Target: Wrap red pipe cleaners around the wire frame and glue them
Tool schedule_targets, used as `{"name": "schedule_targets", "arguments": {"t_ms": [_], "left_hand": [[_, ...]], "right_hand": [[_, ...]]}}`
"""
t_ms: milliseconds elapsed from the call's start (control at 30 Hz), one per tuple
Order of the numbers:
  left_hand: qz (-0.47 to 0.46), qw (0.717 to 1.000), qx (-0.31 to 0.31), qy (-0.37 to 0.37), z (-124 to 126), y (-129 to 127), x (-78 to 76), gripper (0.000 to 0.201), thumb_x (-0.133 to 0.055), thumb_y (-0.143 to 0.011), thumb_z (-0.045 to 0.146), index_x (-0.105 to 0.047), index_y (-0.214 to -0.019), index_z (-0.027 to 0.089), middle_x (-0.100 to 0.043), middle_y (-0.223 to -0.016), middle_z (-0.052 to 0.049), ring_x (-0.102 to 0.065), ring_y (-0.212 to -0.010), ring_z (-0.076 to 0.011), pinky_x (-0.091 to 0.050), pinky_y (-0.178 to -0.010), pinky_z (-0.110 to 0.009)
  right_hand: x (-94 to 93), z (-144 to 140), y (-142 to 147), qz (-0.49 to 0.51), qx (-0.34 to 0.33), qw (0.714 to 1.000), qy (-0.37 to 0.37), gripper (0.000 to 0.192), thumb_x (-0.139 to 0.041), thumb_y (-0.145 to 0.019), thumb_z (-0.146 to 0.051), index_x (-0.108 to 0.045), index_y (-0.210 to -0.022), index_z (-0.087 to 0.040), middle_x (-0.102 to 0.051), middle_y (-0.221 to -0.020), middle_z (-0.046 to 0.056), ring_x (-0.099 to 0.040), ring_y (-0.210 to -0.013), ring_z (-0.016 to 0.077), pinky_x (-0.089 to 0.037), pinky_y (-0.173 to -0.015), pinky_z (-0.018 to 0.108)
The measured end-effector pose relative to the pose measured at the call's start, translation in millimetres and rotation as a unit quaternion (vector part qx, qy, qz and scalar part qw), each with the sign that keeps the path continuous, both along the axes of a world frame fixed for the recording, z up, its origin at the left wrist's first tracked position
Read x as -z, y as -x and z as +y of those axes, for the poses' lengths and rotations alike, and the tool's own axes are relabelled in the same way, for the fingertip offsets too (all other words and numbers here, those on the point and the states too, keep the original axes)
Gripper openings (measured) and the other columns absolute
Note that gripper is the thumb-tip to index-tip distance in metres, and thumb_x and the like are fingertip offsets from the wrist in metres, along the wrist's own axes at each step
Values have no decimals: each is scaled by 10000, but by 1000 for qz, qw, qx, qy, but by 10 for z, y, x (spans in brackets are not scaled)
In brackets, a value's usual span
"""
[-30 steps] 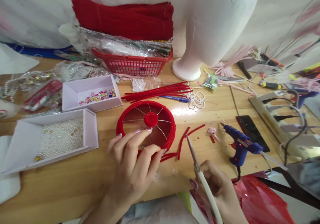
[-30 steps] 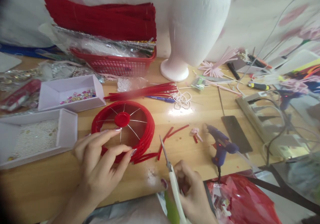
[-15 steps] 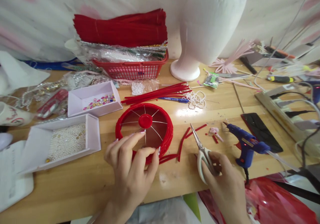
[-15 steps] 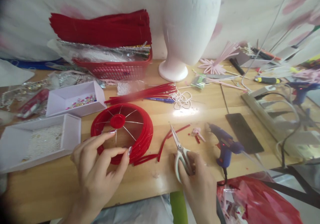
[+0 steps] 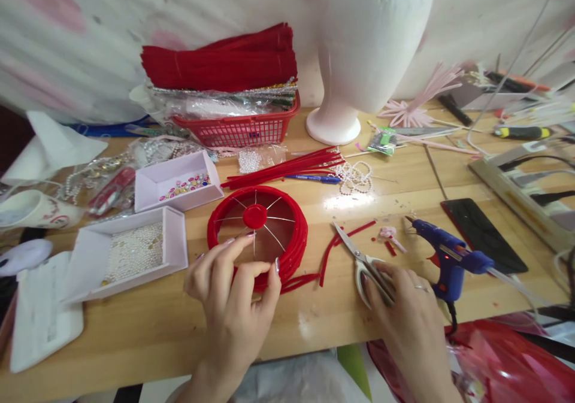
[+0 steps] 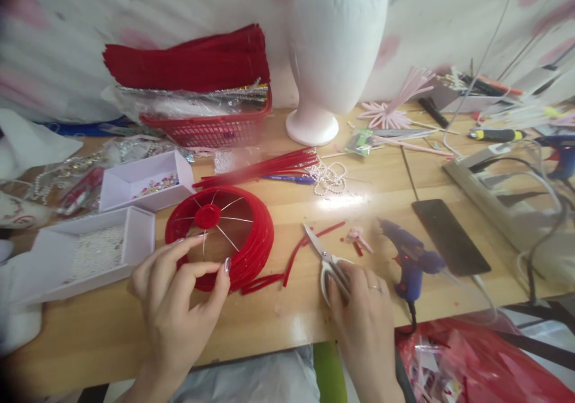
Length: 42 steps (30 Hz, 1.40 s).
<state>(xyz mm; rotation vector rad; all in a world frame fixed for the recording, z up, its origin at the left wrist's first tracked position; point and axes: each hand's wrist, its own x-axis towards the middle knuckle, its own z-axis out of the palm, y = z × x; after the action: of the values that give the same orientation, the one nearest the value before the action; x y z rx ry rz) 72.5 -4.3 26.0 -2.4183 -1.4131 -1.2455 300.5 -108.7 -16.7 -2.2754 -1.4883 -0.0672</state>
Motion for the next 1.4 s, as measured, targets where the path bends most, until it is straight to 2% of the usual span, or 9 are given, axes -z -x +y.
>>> {"name": "schedule_targets", "arguments": {"t_ms": [200, 400, 733, 867, 967, 1100, 1200, 1233, 1400], "left_hand": [[-2, 1000, 5, 2, 6, -9, -1, 166, -717, -848, 115, -592, -785, 206, -705, -1106, -129, -583, -1081, -316, -390, -982, -509], [-9, 1000, 16, -1, 37, 29, 8, 151, -722, -852, 131, -608, -790, 207, -697, -1128, -133, -578, -1102, -323, -386, -987, -512], [-21, 999, 42, 10, 74, 84, 20, 143, -709, -865, 131, -608, -802, 209, -691, -1125, -125, -575, -1110, -319, -382, -988, -515], [-20, 999, 49, 11, 81, 93, 14, 141, -703, -877, 147, -605, -801, 213, -689, -1123, -120, -566, -1110, -315, -376, -990, -516], [-23, 998, 50, 11, 85, 91, 10, 141, -698, -883, 152, -602, -803, 216, -689, -1117, -113, -561, -1113, -311, -375, -990, -511], [-25, 999, 47, 10, 84, 98, 11, 143, -700, -881, 154, -600, -808, 224, -689, -1118, -102, -560, -1112, -305, -380, -989, -507], [-20, 999, 47, 9, 81, 105, 17, 143, -710, -868, 150, -604, -811, 226, -688, -1124, -105, -561, -1117, -311, -385, -990, -515], [-20, 999, 47, 10, 80, 105, 19, 142, -711, -866, 150, -605, -812, 226, -689, -1126, -104, -563, -1119, -312, -387, -992, -516], [-29, 999, 41, 12, 76, 90, 27, 143, -703, -870, 148, -604, -801, 224, -694, -1113, -101, -572, -1121, -308, -385, -1001, -511]], "right_hand": [[-268, 211, 208, 108, -122, 982, -91, 97, -545, -998, -249, -624, -1054, -250, -660, -1027, 59, -654, -934, 217, -503, -786, 330], [-339, 649, 531, 205, -226, 951, -53, 338, -500, -1023, -241, -455, -1357, -223, -570, -1346, 127, -540, -1275, 261, -447, -1063, 443], [-262, 702, 564, 341, -200, 918, -31, 45, -476, -1020, -245, -519, -1018, -233, -639, -894, 22, -604, -771, 171, -489, -711, 311], [-304, 682, 517, 312, -218, 924, -34, 181, -474, -1026, -244, -544, -859, -233, -591, -773, -6, -542, -702, 161, -417, -669, 298], [-341, 693, 522, 330, -198, 916, -110, 193, -499, -1025, -273, -556, -843, -240, -598, -797, 1, -561, -761, 172, -429, -730, 309], [-388, 731, 651, 469, -163, 850, -174, 229, -465, -1045, -393, -536, -878, -253, -687, -1002, 55, -636, -977, 213, -493, -886, 371], [-399, 745, 747, 607, -180, 757, -161, 282, -399, -1057, -461, -466, -865, -266, -672, -788, 23, -654, -786, 212, -534, -782, 388], [-398, 741, 757, 620, -188, 746, -152, 292, -373, -1062, -469, -444, -860, -270, -616, -675, -9, -624, -675, 201, -530, -712, 372], [-455, 656, 576, 533, -168, 817, -144, 313, -411, -1053, -478, -458, -833, -261, -384, -547, -84, -389, -474, 133, -405, -541, 279]]}}
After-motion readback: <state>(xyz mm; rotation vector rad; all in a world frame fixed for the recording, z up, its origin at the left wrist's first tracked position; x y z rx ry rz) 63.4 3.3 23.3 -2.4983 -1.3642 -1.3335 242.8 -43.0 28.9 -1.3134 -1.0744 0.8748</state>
